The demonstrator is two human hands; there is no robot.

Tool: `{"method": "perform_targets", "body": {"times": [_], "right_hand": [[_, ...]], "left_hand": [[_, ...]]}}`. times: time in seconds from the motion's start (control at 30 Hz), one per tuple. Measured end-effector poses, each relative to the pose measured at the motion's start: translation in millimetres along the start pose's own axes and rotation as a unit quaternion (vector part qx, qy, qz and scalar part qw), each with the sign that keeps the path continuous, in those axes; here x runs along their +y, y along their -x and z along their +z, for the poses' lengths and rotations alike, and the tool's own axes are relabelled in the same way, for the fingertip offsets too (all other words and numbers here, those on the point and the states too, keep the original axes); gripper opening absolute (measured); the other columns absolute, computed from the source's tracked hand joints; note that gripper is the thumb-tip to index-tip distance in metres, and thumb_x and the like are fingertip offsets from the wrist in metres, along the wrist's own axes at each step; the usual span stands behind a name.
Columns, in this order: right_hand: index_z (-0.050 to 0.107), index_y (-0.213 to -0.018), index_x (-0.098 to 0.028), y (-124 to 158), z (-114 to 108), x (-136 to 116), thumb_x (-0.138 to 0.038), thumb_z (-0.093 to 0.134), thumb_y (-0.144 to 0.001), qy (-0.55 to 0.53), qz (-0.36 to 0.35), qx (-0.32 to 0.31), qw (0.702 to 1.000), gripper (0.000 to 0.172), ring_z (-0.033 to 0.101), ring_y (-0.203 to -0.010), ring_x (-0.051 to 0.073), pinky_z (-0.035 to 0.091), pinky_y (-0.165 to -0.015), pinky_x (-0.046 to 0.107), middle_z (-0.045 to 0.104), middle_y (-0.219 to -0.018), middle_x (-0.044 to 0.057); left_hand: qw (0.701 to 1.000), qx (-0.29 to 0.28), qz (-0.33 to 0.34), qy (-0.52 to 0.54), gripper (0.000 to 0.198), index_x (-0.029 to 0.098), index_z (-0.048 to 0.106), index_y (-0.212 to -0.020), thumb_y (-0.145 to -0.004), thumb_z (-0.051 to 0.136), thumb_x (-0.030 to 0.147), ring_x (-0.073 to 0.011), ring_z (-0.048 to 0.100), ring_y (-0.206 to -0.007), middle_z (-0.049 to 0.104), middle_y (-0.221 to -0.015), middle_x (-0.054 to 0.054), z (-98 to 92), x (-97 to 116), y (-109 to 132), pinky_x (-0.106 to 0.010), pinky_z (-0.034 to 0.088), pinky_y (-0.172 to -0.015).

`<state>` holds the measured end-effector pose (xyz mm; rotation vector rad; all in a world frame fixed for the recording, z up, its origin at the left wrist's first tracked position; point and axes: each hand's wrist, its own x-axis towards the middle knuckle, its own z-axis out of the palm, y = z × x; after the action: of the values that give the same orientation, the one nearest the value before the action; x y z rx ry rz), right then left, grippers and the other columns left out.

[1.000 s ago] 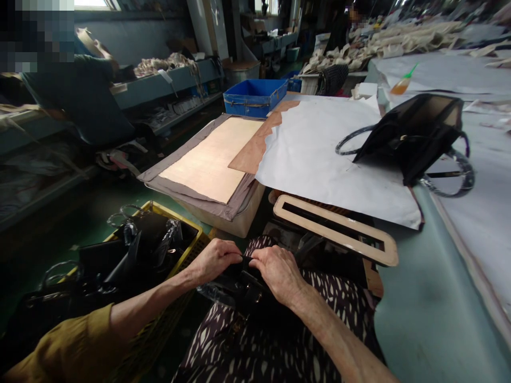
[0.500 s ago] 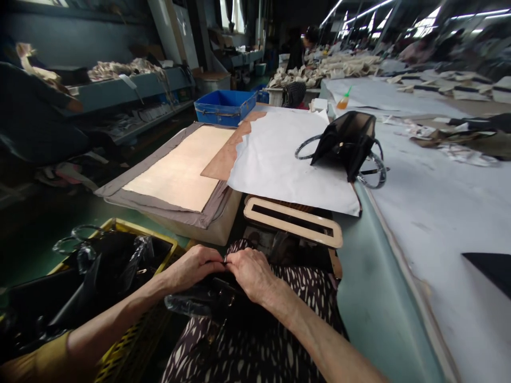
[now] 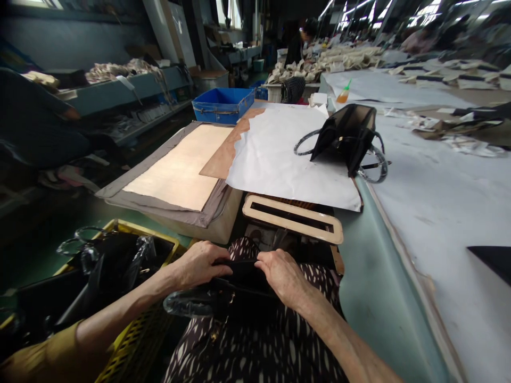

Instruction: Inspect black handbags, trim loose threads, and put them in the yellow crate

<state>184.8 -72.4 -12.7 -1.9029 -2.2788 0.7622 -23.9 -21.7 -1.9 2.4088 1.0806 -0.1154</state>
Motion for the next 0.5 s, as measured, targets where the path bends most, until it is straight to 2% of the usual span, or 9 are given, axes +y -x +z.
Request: {"method": "perform_targets", "body": {"times": [0.13, 0.27, 0.37, 0.5], "right_hand": [[0.060, -0.068, -0.022, -2, 2, 0, -0.029, 0.042, -0.087, -0.001, -0.016, 0.002, 1.000, 0.026, 0.057, -0.068, 0.014, 0.035, -0.062, 0.022, 0.064, -0.066, 0.001], [0.063, -0.073, -0.022, -6, -4, -3, -0.029, 0.041, -0.087, -0.012, -0.039, -0.003, 0.999, 0.027, 0.059, -0.066, 0.013, 0.035, -0.060, 0.021, 0.066, -0.067, 0.001], [0.063, -0.075, -0.022, -11, -10, -8, -0.028, 0.042, -0.087, -0.002, -0.064, 0.001, 0.998, 0.025, 0.061, -0.067, 0.014, 0.035, -0.060, 0.021, 0.067, -0.069, 0.002], [0.064, -0.078, -0.022, -19, -14, -15, -0.028, 0.042, -0.087, -0.014, -0.096, 0.006, 0.995, 0.024, 0.062, -0.069, 0.014, 0.036, -0.062, 0.020, 0.068, -0.071, 0.002]], "left_hand": [[0.997, -0.013, 0.045, -0.063, 0.021, 0.024, 0.064, -0.085, -0.075, 0.058, 0.040, -0.0206, 0.062, -0.075, 0.067, -0.075, -0.002, -5.4, 9, -18, -0.024, 0.040, -0.060], [0.991, -0.062, 0.091, -0.081, 0.028, 0.021, 0.064, -0.079, -0.070, 0.060, 0.047, -0.0220, 0.062, -0.075, 0.067, -0.077, -0.003, -12.3, 20, -29, -0.025, 0.044, -0.059], [0.989, -0.069, 0.072, -0.107, 0.022, 0.019, 0.064, -0.080, -0.076, 0.054, 0.038, -0.0230, 0.063, -0.075, 0.067, -0.080, -0.006, -16.0, 25, -28, -0.027, 0.046, -0.061], [0.993, -0.054, 0.008, -0.108, 0.023, 0.017, 0.063, -0.085, -0.078, 0.043, 0.026, -0.0232, 0.063, -0.076, 0.067, -0.082, -0.008, -15.6, 28, -21, -0.028, 0.047, -0.063]]}}
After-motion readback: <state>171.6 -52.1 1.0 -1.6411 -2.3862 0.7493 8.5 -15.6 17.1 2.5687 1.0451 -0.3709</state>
